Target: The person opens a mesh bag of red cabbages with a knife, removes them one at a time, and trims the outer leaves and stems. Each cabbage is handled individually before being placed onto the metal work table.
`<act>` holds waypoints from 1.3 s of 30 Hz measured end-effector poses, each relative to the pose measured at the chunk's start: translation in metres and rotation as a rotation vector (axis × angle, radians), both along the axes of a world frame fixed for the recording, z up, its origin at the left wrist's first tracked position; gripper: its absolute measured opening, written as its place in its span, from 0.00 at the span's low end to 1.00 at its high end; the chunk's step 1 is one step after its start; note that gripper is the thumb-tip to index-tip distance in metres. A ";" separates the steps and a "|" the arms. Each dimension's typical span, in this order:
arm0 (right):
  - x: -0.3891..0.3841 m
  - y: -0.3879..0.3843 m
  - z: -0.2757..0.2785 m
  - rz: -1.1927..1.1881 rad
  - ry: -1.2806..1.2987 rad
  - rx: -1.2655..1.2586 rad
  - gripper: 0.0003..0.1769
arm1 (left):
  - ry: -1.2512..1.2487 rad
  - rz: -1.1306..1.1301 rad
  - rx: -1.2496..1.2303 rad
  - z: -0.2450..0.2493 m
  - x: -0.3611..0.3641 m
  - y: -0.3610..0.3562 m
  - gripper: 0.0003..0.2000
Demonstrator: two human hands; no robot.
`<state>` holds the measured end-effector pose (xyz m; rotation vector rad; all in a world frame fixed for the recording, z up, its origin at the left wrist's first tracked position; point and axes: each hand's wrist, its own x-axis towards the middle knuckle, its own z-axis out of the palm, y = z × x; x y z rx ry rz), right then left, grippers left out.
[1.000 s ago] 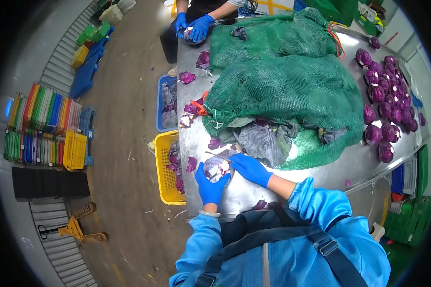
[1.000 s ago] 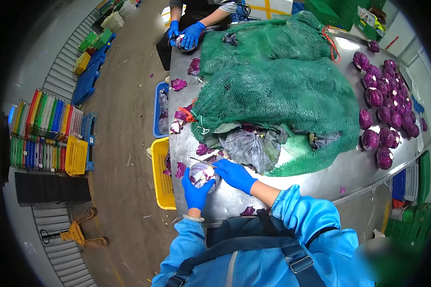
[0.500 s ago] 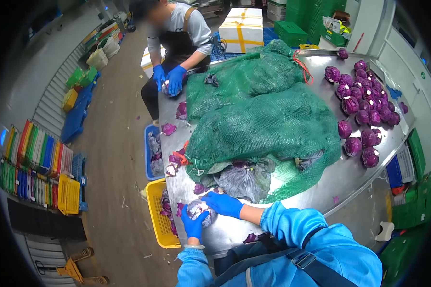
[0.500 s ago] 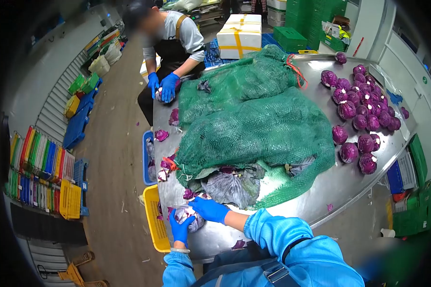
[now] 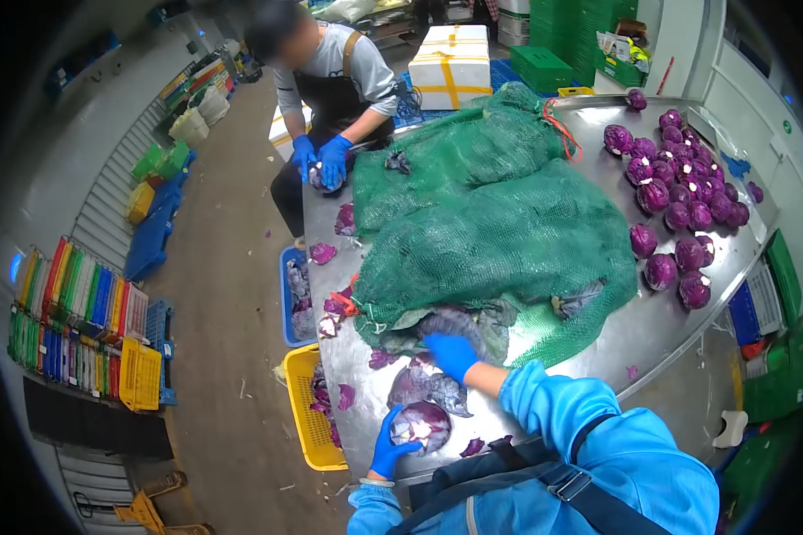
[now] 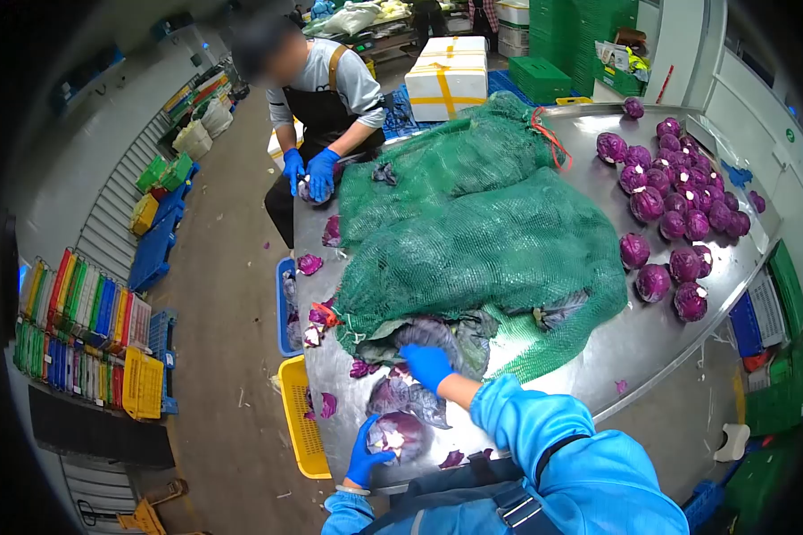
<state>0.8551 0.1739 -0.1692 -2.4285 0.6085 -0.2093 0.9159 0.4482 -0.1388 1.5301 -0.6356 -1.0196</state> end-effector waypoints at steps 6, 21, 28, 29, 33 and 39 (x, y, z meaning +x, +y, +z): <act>-0.033 0.038 0.085 0.335 -0.113 0.209 0.41 | -0.118 -0.097 0.013 -0.005 0.005 -0.009 0.48; -0.049 0.049 0.076 0.159 -0.142 0.159 0.17 | -0.286 0.337 0.258 0.011 -0.032 -0.056 0.57; -0.024 0.015 0.050 -0.025 0.060 0.127 0.19 | -0.460 0.221 0.236 0.018 -0.031 -0.062 0.58; -0.030 0.024 0.062 0.027 0.040 0.117 0.19 | -0.432 0.180 0.183 0.017 -0.027 -0.056 0.59; -0.040 0.027 0.072 0.117 -0.074 0.088 0.21 | -0.268 -0.079 0.072 0.019 0.006 -0.034 0.58; -0.058 0.053 0.065 0.222 -0.119 0.238 0.22 | -0.267 0.096 0.060 -0.011 -0.007 -0.027 0.52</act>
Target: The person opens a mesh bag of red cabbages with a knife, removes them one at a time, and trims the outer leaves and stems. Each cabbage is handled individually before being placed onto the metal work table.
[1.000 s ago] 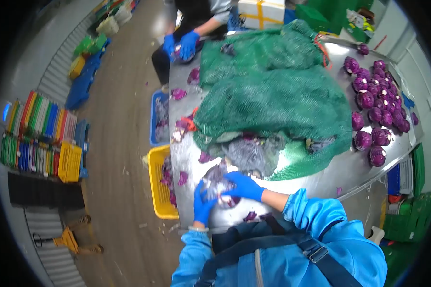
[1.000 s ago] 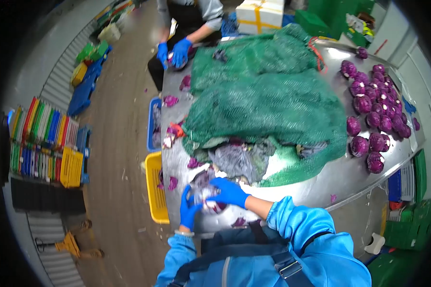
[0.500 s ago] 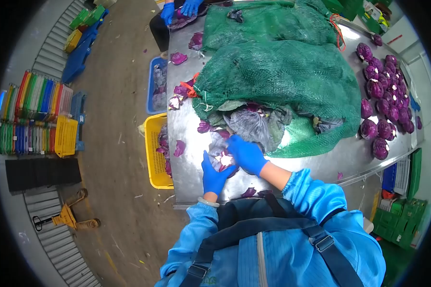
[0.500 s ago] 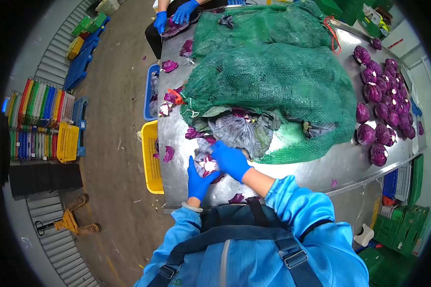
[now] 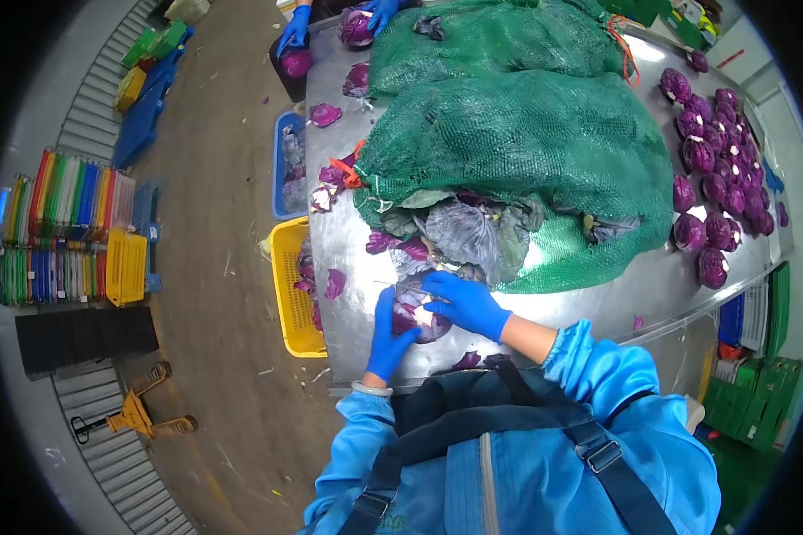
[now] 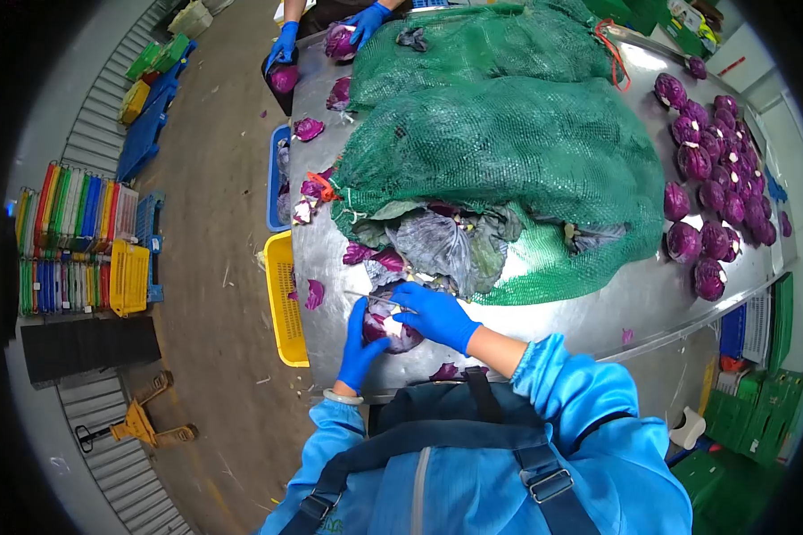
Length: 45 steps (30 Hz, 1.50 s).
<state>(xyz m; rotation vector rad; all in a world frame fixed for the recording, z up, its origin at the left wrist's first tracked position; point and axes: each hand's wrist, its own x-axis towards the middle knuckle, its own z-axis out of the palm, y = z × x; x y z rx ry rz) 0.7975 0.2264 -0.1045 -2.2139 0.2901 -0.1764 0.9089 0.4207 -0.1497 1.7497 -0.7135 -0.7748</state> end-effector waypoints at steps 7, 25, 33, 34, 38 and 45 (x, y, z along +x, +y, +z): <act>-0.002 0.006 0.003 -0.081 -0.010 -0.062 0.19 | -0.195 0.184 0.311 0.044 -0.024 -0.040 0.52; -0.008 -0.051 -0.017 -0.275 0.013 -0.168 0.24 | -0.160 -0.039 -0.037 0.022 -0.030 0.037 0.57; -0.007 -0.007 -0.011 0.155 0.174 0.121 0.32 | -0.029 0.001 0.002 0.032 -0.021 0.032 0.53; -0.005 -0.007 -0.012 0.182 0.184 0.135 0.32 | 0.053 0.092 0.052 0.030 -0.019 0.032 0.52; -0.005 0.010 -0.004 0.194 0.258 -0.125 0.22 | 0.295 0.236 0.112 0.038 -0.025 0.005 0.45; -0.020 -0.042 -0.064 -0.550 0.095 0.112 0.14 | 0.209 0.144 0.026 0.029 -0.022 0.021 0.44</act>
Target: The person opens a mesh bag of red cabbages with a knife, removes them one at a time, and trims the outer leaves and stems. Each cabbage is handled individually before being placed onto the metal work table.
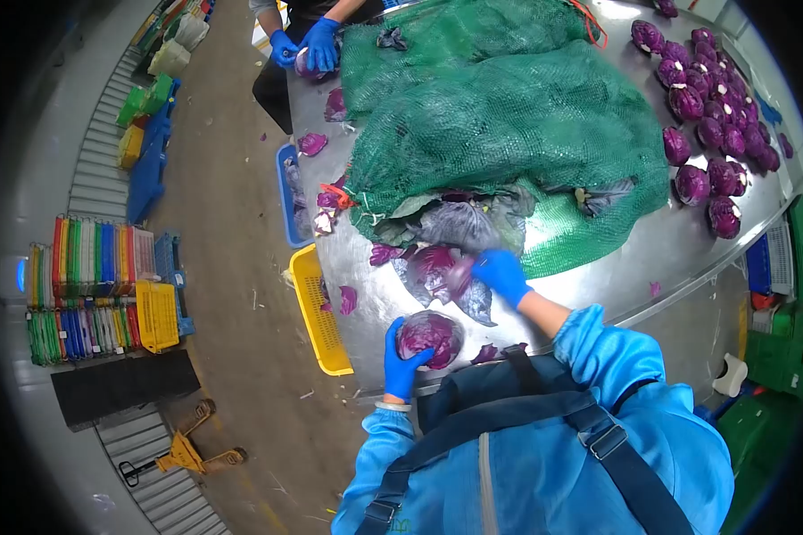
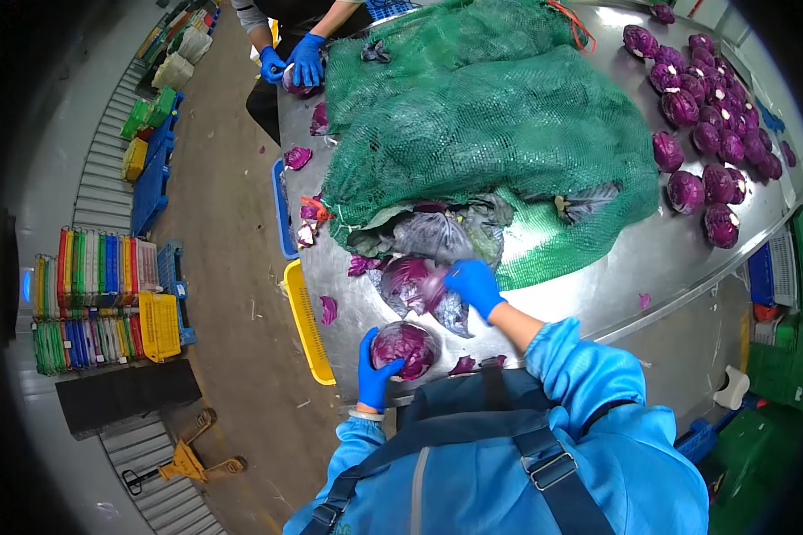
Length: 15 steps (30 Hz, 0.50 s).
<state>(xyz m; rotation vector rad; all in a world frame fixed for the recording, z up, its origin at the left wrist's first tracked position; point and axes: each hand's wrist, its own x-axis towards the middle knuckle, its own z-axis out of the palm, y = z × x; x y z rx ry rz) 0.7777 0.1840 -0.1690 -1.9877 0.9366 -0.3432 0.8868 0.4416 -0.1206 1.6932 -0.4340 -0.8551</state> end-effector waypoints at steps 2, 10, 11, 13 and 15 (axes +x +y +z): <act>-0.016 -0.017 0.041 -0.043 0.037 0.016 0.18 | 0.120 0.152 -0.086 0.002 -0.006 0.001 0.42; -0.033 0.035 0.091 0.117 -0.286 1.466 0.19 | -0.057 0.127 -0.233 0.072 -0.010 -0.054 0.40; -0.035 0.035 0.091 0.126 -0.347 1.480 0.17 | -0.059 0.045 -0.227 0.083 -0.006 -0.056 0.40; -0.039 0.032 0.091 0.153 -0.383 1.437 0.15 | -0.297 -0.094 -0.189 0.096 0.007 -0.056 0.33; -0.045 0.025 0.102 0.190 -0.313 1.329 0.14 | -0.635 -0.304 -0.049 0.113 0.019 -0.048 0.28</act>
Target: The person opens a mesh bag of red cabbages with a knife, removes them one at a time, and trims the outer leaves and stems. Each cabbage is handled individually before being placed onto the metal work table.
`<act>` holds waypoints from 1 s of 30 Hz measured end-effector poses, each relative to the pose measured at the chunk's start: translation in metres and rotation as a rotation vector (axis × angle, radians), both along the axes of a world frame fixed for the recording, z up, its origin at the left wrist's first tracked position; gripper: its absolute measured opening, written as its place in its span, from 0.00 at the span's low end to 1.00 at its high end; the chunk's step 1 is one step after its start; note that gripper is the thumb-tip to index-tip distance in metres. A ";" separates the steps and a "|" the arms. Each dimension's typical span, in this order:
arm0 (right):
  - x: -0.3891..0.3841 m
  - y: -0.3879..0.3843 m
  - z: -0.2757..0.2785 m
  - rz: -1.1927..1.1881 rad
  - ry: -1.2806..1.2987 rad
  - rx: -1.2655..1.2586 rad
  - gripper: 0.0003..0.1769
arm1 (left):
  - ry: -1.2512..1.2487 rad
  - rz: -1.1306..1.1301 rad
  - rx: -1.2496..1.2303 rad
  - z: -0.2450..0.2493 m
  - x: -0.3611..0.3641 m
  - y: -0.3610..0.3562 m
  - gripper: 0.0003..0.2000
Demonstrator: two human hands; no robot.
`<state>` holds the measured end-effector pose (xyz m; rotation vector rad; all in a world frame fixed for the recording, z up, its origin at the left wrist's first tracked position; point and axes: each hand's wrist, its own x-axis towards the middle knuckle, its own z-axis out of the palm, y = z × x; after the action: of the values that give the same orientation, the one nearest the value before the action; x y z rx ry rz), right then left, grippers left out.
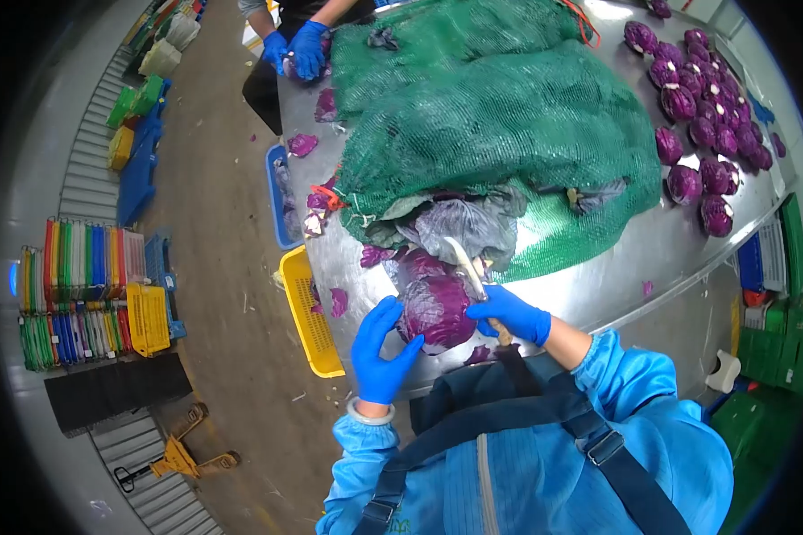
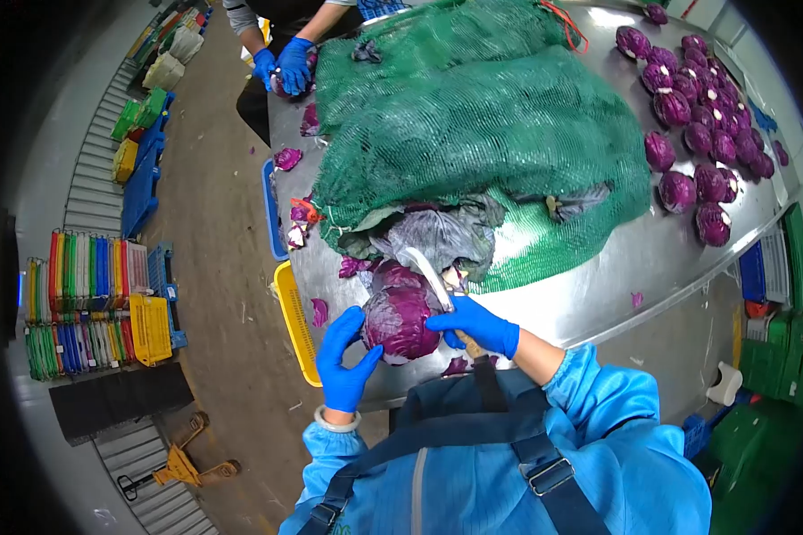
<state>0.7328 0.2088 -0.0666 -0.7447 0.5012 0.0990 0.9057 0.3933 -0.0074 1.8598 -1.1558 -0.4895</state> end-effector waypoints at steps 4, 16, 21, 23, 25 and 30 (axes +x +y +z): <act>-0.007 -0.001 0.013 -0.017 0.127 -0.146 0.13 | -0.333 -0.076 0.040 0.024 -0.002 -0.007 0.16; -0.016 0.007 0.010 0.022 0.211 -0.434 0.31 | -0.417 -0.060 0.052 0.033 -0.027 -0.023 0.13; -0.015 0.005 0.025 -0.029 0.204 -0.861 0.44 | -0.279 -0.022 0.105 0.006 -0.026 -0.017 0.15; -0.019 0.005 0.018 -0.039 0.205 -0.877 0.44 | -0.204 0.001 0.088 0.001 -0.025 -0.018 0.15; -0.019 0.006 0.029 -0.025 0.261 -0.748 0.44 | -0.147 0.017 0.068 0.005 -0.029 -0.022 0.14; -0.022 0.011 0.014 -0.049 0.239 -0.828 0.45 | -0.173 0.068 0.127 0.004 -0.036 -0.027 0.12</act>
<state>0.7113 0.2199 -0.0530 -1.5399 0.8004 -0.0764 0.8693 0.3665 -0.0033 2.0772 -1.1934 -0.3766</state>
